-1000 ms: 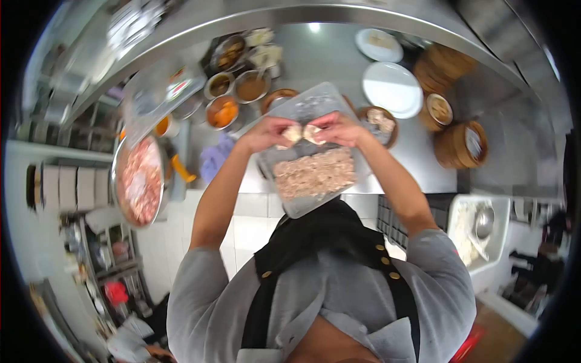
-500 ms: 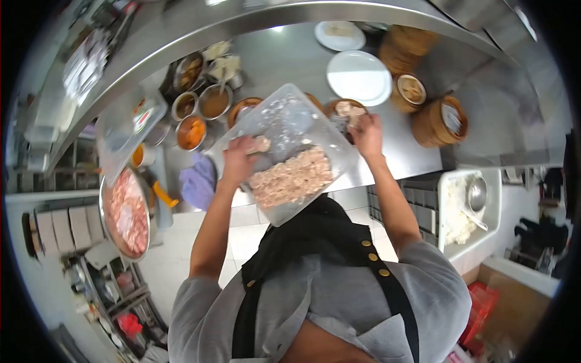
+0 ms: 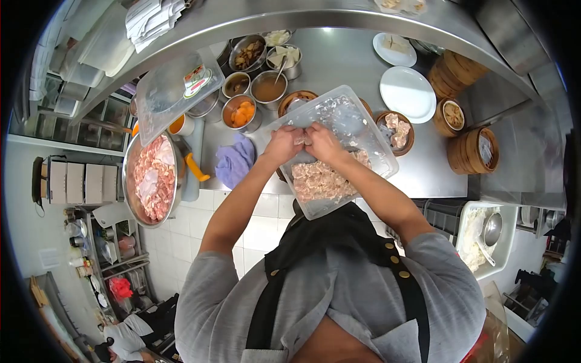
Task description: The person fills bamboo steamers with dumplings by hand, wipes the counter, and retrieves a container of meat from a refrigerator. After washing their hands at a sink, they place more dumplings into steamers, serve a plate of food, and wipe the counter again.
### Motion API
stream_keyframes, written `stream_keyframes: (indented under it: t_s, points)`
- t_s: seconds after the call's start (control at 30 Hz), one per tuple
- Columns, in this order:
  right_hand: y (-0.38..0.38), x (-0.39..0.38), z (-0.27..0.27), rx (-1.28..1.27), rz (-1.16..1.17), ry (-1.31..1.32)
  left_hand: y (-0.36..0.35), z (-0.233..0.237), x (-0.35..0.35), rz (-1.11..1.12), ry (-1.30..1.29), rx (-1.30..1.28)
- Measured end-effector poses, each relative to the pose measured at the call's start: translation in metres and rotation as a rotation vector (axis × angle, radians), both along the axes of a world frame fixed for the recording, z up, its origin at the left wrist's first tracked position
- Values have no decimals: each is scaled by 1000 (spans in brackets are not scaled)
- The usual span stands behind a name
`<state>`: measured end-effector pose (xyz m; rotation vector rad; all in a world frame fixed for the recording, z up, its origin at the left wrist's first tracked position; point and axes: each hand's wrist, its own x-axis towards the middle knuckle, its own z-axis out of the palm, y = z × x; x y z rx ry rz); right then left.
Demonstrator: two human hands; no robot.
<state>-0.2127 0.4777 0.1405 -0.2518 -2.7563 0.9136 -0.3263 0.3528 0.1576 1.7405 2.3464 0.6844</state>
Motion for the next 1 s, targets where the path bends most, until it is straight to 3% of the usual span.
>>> stream_keyframes:
  t_s: [0.1, 0.2, 0.27, 0.3, 0.37, 0.4, 0.47, 0.53, 0.63, 0.73, 0.9, 1.0]
  points:
    - [-5, -4, -20, 72, -137, 79, 3, -17, -11, -46, -67, 44]
    - [2, 4, 0, -84, -154, 91, 5, -1, -20, -190, -148, -4]
    - [23, 2, 7, -227, 74, -2, 8, 11, -26, -214, -268, -64]
    - [29, 1, 10, -225, 66, -1, 8, 18, -29, -231, -386, -120]
    - [41, 6, 16, -636, 88, -183, 7, 36, -31, -223, -392, -150]
    - [49, 20, 20, -628, 39, -182, 14, 39, -28, -226, -402, -177]
    - [60, 48, 50, -561, -97, 115, 10, 19, -28, -253, -162, -175]
    - [97, 90, 63, -82, -217, 321, -2, 14, -14, -216, -97, -185]
    - [139, 135, 69, -9, -329, 147, -2, 28, -1, -113, -76, -120]
    - [155, 147, 44, 177, -110, 64, 10, 38, 12, -66, -178, 8]
    - [155, 149, 33, 282, -121, -77, 12, 35, 40, -18, -228, 76]
    - [164, 170, 49, 121, -495, -8, -13, 38, 57, 218, -138, 204]
